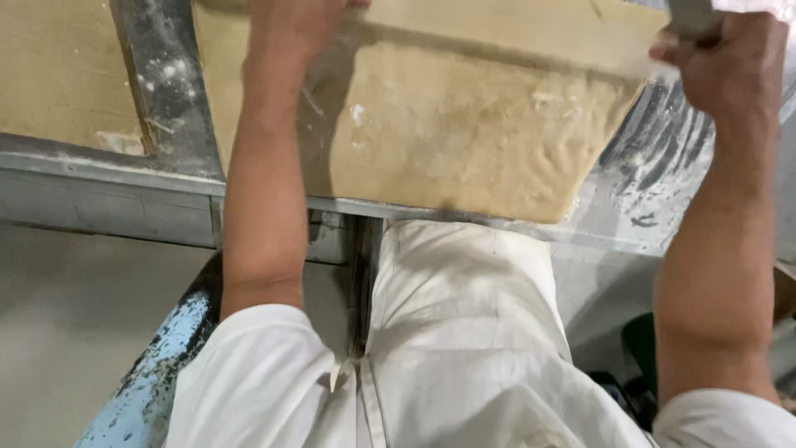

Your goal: The person cleans a workspace with a squeegee, spreads out sheets of dough on a metal table, and uses a knife and straight-edge to cut the dough into strips and small squares.

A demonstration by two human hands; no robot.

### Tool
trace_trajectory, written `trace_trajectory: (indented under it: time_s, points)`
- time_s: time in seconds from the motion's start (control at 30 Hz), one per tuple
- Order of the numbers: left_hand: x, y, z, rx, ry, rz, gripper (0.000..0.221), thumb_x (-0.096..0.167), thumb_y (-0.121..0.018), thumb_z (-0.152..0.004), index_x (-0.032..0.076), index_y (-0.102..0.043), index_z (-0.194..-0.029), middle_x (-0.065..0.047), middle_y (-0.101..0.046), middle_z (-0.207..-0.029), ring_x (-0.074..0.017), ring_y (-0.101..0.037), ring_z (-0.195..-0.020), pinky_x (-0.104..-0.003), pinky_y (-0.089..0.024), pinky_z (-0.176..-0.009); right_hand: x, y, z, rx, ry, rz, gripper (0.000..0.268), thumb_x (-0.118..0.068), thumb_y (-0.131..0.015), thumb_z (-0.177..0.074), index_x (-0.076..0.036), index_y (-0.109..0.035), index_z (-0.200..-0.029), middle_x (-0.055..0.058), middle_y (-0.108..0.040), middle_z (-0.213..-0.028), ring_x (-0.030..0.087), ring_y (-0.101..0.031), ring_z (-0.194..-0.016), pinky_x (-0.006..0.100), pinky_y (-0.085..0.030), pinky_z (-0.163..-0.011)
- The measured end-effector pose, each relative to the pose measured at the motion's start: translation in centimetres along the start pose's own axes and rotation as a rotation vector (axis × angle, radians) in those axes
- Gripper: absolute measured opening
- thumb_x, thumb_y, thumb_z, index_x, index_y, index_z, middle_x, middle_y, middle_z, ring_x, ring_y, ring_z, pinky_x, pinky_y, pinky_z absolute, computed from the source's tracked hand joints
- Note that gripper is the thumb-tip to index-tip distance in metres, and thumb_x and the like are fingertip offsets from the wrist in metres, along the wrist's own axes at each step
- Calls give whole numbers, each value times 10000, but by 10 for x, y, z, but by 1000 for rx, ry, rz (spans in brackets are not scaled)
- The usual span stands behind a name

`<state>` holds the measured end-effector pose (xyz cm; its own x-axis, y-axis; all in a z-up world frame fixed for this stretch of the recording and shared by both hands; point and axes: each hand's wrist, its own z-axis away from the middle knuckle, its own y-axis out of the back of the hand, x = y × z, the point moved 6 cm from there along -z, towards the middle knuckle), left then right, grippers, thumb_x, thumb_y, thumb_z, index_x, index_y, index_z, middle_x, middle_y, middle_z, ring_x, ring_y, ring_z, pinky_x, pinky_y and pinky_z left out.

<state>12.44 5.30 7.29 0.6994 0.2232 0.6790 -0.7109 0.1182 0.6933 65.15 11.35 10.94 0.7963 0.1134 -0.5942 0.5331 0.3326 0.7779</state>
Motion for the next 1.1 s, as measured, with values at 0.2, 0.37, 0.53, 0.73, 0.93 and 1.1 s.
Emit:
trace_trajectory:
  time_s: [0.2,0.37,0.53,0.73,0.93,1.1]
  points:
    - [-84,75,56,628,-9,-524,521,233,-895,-792,-56,-680,-1167,-294,-633,-1088,-477,-625,-978,-534,-558,-832,23,-11,40,153,-429,250,241,-176,-890,-986,1,-760,-1085,147,-710,-842,172,-663,-670,417,-519,-555]
    - [-160,62,54,524,313,44,353,120,-866,-928,35,-713,-1234,-162,-724,-1156,-307,-721,-1060,-448,-549,-922,27,-40,52,185,-235,68,248,10,-893,-896,22,-785,-1118,114,-759,-940,166,-697,-785,339,-556,-658]
    - [-138,62,52,660,188,61,497,55,-934,-751,8,-699,-1187,-180,-672,-1122,-317,-686,-1043,-410,-549,-898,17,-40,55,195,-305,-145,168,-29,-832,-968,-9,-734,-1104,80,-755,-1006,128,-725,-821,275,-572,-642]
    - [-137,64,53,574,435,-4,421,88,-955,-744,-8,-721,-1081,-163,-687,-1035,-286,-686,-949,-385,-543,-855,26,-43,60,170,-412,-227,257,-62,-817,-994,5,-682,-1202,120,-746,-1029,151,-707,-750,263,-556,-540]
    - [-155,64,46,595,369,0,420,51,-949,-678,-34,-731,-1027,-154,-771,-1006,-189,-722,-876,-366,-585,-742,72,-59,68,164,-458,-291,378,-27,-788,-1022,48,-612,-1348,168,-734,-1177,196,-736,-866,278,-573,-589]
    - [-170,58,43,532,374,32,390,77,-888,-834,7,-703,-1170,-153,-762,-1208,-223,-752,-1054,-362,-611,-895,117,-75,68,184,-380,-386,574,54,-761,-955,121,-427,-1416,205,-639,-1323,225,-745,-1032,274,-651,-680]
